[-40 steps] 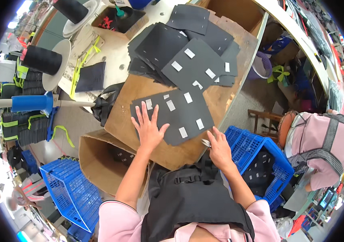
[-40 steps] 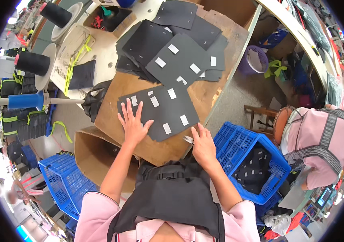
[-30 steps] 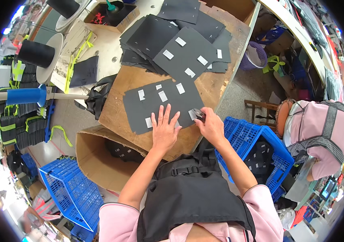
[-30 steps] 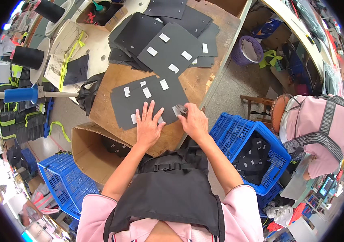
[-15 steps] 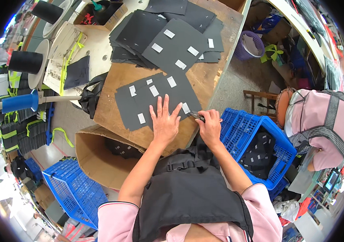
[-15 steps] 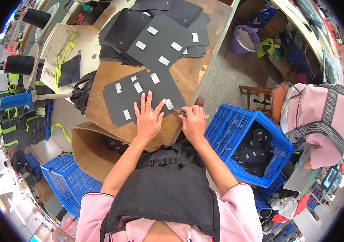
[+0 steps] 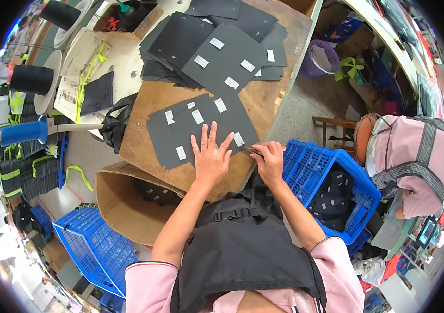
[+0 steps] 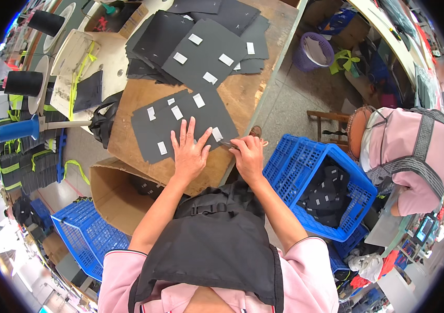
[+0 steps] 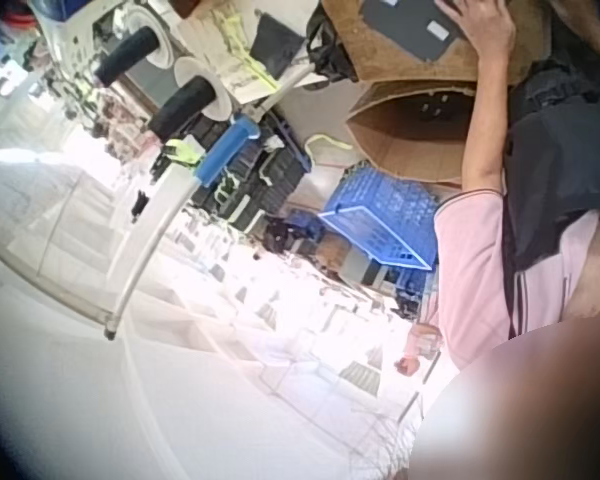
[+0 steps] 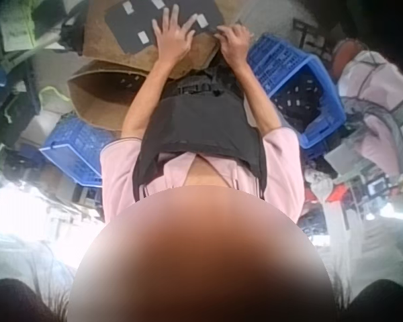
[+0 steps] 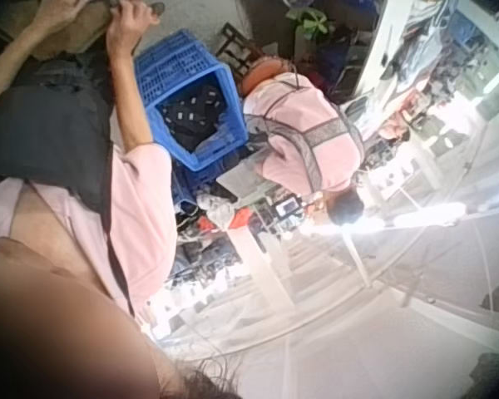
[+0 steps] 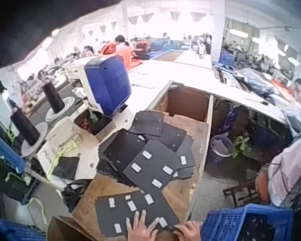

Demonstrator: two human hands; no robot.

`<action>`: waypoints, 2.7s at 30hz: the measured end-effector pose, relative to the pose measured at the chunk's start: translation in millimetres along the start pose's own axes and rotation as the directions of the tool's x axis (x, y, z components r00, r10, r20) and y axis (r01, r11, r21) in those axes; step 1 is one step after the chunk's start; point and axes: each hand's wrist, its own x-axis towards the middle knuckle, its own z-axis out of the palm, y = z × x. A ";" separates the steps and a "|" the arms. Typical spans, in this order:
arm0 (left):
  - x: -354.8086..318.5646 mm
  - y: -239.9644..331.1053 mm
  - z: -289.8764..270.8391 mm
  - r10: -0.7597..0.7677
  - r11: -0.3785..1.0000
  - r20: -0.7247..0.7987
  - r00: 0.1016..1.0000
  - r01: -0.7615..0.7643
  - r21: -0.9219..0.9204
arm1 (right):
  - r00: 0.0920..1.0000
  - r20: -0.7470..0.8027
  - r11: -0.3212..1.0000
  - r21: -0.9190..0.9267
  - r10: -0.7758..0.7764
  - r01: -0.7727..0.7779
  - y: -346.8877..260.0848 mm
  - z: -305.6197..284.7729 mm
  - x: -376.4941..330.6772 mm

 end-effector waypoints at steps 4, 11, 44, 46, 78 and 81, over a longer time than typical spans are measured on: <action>0.6 1.6 0.0 -0.003 1.000 -0.009 1.000 0.003 -0.016 | 1.000 0.021 1.000 -0.014 0.004 -0.003 1.7 2.5 3.3; -0.6 0.9 -0.3 -0.001 0.999 -0.012 1.000 0.001 -0.033 | 0.996 -0.055 0.997 0.001 0.073 -0.073 -0.2 0.9 -5.2; 43.8 -40.8 -19.9 -0.715 0.672 -0.122 0.688 0.629 -0.391 | 0.930 0.132 0.940 -0.056 0.342 -0.338 -19.0 19.6 55.9; 42.0 -46.1 -25.8 -0.661 0.674 -0.083 0.746 0.542 -0.503 | 0.931 0.116 0.938 -0.047 0.345 -0.342 -18.5 15.1 53.2; -10.0 38.6 -156.6 -0.086 -0.064 0.501 0.861 0.497 -0.865 | 0.955 0.088 0.953 0.140 -0.282 0.268 -122.4 -114.2 43.9; -9.1 38.7 -158.2 -0.090 -0.074 0.511 0.855 0.506 -0.859 | 0.957 0.039 0.955 0.098 -0.286 0.282 -120.9 -115.0 41.0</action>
